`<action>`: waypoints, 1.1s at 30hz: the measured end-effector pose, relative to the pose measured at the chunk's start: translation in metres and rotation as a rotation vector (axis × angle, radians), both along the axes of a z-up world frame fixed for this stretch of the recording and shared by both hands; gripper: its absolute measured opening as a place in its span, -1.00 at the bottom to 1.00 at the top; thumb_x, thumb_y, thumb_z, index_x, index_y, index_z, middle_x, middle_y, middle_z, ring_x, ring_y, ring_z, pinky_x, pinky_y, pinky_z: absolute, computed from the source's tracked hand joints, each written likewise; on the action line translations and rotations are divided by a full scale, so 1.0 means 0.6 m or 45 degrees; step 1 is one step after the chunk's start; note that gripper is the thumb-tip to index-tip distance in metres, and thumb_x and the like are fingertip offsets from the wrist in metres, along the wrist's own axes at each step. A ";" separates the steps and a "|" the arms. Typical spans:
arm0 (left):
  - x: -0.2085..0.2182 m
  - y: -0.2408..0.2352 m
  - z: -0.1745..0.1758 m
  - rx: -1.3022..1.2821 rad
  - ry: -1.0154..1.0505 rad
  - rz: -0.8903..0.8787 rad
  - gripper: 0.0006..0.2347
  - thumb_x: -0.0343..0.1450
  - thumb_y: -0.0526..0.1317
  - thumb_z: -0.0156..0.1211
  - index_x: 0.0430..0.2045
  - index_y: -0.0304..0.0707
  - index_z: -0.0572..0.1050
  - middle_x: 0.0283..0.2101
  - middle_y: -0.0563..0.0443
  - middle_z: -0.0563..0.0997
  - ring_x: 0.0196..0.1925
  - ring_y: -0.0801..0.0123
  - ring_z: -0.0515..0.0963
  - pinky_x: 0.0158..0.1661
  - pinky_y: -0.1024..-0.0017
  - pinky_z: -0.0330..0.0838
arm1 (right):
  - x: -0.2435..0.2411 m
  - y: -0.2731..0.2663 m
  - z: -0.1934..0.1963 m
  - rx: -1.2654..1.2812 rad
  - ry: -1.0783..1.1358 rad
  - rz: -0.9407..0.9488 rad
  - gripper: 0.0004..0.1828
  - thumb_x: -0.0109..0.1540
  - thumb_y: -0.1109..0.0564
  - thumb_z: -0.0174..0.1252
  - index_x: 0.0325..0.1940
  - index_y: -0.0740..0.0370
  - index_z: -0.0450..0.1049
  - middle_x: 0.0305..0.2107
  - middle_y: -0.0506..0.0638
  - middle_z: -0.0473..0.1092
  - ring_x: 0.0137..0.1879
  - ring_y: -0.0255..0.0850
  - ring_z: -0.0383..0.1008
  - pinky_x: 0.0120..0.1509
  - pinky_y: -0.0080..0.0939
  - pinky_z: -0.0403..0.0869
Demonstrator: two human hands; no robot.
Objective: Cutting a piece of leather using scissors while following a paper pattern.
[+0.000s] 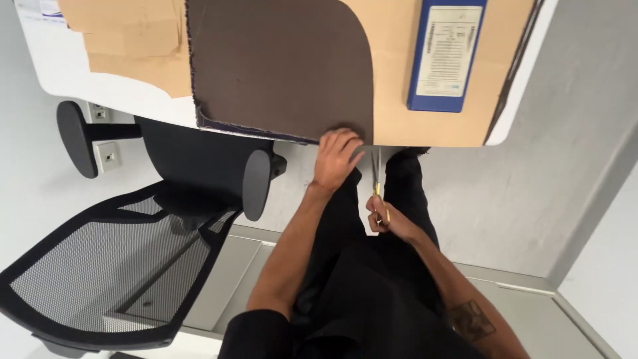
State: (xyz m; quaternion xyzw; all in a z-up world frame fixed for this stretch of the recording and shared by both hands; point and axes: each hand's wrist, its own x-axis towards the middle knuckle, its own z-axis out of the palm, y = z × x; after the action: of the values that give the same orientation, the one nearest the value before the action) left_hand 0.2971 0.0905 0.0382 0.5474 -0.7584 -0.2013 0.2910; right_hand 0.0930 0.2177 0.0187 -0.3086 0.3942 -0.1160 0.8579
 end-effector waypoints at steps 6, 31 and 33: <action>0.013 -0.038 -0.032 -0.082 -0.107 -0.401 -0.76 0.30 -0.26 0.43 -0.21 -0.28 0.59 -0.04 0.02 0.55 0.15 0.18 0.50 0.18 0.15 0.34 | 0.027 -0.004 0.006 0.038 0.073 -0.150 -0.33 0.37 -0.50 -0.40 -0.26 0.15 0.13 -0.75 -0.11 0.09 -0.61 -0.35 0.02 -0.51 -0.31 0.05; 0.012 -0.039 -0.035 -0.394 0.013 -0.394 -0.91 0.28 -0.36 0.41 -0.41 -0.31 0.64 -0.20 0.10 0.60 -0.04 0.21 0.54 0.06 0.12 0.47 | 0.065 -0.011 -0.042 -0.011 0.247 -0.337 -0.52 0.41 -0.31 -0.16 -0.30 0.10 0.15 -0.77 -0.19 0.06 -0.70 -0.43 -0.01 -0.64 -0.35 0.03; 0.012 -0.039 -0.035 -0.406 0.014 -0.394 -0.91 0.28 -0.36 0.41 -0.41 -0.31 0.65 -0.20 0.10 0.60 -0.04 0.21 0.54 0.06 0.12 0.48 | 0.066 -0.010 -0.046 0.000 0.252 -0.354 -0.51 0.42 -0.32 -0.15 -0.30 0.11 0.13 -0.77 -0.19 0.07 -0.70 -0.43 -0.01 -0.64 -0.35 0.03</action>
State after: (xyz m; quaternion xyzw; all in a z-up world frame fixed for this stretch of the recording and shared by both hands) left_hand 0.3044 0.0672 0.0170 0.3705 -0.8539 -0.1241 0.3437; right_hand 0.1326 0.2119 -0.0089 -0.2611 0.5157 -0.2025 0.7905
